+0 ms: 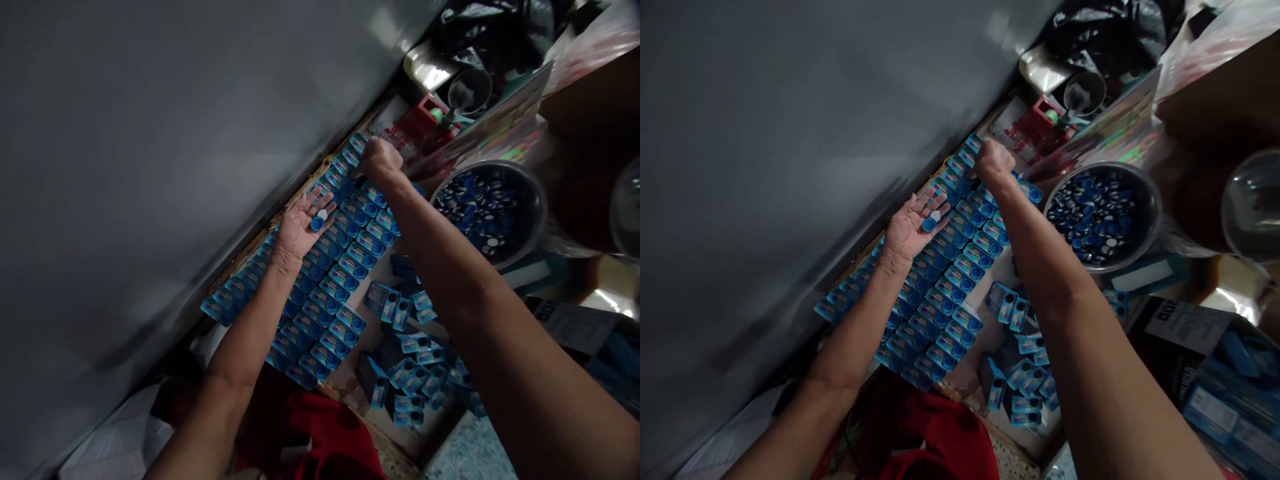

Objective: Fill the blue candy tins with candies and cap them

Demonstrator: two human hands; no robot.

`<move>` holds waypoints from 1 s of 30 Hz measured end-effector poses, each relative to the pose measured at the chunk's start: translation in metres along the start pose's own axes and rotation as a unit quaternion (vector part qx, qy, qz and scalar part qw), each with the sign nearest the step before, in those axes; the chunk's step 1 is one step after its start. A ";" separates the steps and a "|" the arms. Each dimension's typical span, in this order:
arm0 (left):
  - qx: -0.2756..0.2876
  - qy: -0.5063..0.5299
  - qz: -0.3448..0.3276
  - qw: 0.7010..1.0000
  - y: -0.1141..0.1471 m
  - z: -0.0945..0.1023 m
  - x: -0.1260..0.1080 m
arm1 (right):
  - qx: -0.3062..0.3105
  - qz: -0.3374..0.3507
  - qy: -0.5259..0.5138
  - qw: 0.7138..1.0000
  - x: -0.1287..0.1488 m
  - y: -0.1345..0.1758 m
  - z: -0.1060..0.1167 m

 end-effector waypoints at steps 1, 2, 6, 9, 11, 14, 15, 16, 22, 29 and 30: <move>-0.008 0.001 -0.001 1.000 0.002 0.000 0.000 | -0.013 0.007 -0.012 1.000 0.002 0.008 0.001; -0.015 0.001 -0.002 1.000 0.004 -0.001 -0.001 | -0.027 0.022 -0.031 0.999 0.005 0.020 0.001; -0.025 -0.002 -0.003 1.000 0.010 0.000 -0.002 | -0.070 0.204 -0.149 0.965 0.032 0.096 -0.007; -0.019 -0.015 0.010 1.000 0.007 0.000 0.003 | 0.005 0.332 -0.171 0.928 0.049 0.159 -0.033; -0.016 -0.019 0.023 0.999 0.004 -0.002 0.008 | 0.031 0.358 -0.158 0.920 0.051 0.184 -0.047; -0.020 -0.011 0.028 0.999 0.000 -0.004 0.012 | 0.014 0.356 -0.157 0.921 0.049 0.194 -0.051; -0.023 -0.009 0.025 0.999 0.000 -0.005 0.011 | 0.002 0.352 -0.173 0.920 0.047 0.191 -0.047; -0.025 -0.008 0.021 0.999 0.000 -0.005 0.011 | -0.015 0.341 -0.196 0.919 0.043 0.185 -0.042; -0.028 -0.005 -0.005 1.000 0.001 -0.007 0.000 | -0.187 0.138 -0.243 0.942 -0.019 0.084 0.014; -0.015 -0.009 -0.021 1.000 -0.008 -0.008 -0.008 | -0.132 0.119 -0.112 0.978 -0.028 -0.006 0.004; -0.013 -0.009 -0.021 1.000 -0.010 -0.008 -0.009 | -0.127 0.133 -0.103 0.978 -0.027 -0.014 0.001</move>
Point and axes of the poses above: each hand's wrist, its own y-axis away from the middle knuckle, its own z-axis out of the back of the hand, x = y × z, the point moved 8 cm from there along -y, towards the middle knuckle, and after that the axes turned 3 degrees about -y, right-handed, at the moved point
